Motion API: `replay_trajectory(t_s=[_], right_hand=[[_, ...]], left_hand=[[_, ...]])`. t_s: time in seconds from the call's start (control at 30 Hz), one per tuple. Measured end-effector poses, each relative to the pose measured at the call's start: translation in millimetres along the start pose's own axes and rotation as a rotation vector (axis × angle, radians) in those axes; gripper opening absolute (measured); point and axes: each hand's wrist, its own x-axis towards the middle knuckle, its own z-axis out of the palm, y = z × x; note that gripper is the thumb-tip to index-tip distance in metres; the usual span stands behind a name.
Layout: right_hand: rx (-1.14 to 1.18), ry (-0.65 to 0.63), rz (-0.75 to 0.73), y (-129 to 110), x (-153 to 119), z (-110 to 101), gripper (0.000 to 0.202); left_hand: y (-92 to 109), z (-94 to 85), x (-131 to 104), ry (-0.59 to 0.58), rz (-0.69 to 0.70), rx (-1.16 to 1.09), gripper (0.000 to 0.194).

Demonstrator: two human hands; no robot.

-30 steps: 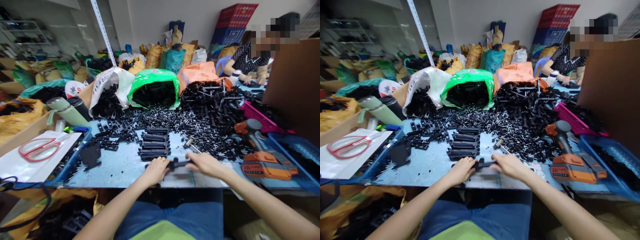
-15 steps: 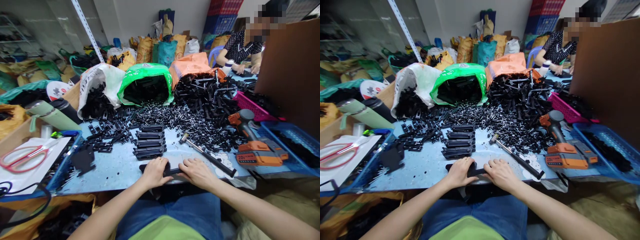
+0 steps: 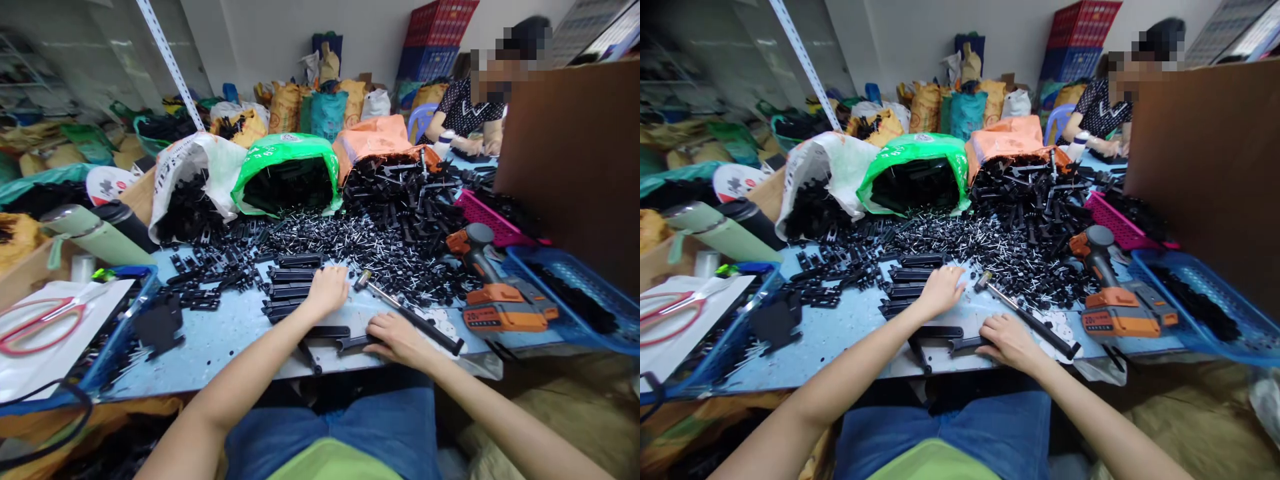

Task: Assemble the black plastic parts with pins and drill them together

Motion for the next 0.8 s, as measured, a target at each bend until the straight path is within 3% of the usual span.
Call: replay_trajectory(t_s=[0.1,0.17,0.33,0.43,0.5,0.6,0.7,0.8], right_hand=[[0.053,0.031,0.05,-5,-12,6,0.035],[0.079,0.043,0.082,-9,-18,6,0.033],[0.065,0.155,0.197,10,-10,-4,0.032],[-0.073,0.251,0.445,40,11,-12,0.027],[-0.184,0.231,0.578,59,28,-15,0.024],[-0.259,0.147,0.621,76,48,-14,0.021],[-0.25,0.134,0.626,80,57,-9,0.017],[-0.258,0.153,0.647,80,57,-7,0.015]], left_hand=[[-3,7.3,62,-0.048,-0.054,-0.024,0.025],[-2,19.3,85,-0.085,-0.038,-0.052,0.024],[7,40.4,88,-0.148,-0.001,-0.141,0.023],[5,28.3,68,-0.09,-0.018,-0.215,0.011],[-3,12.9,45,-0.03,-0.03,-0.257,0.012],[-28,-8.1,-8,0.037,-0.102,-0.412,0.024],[-54,-16.4,-67,0.025,-0.436,-1.029,0.034],[-68,-13.1,-108,-0.038,-0.568,-1.343,0.039]])
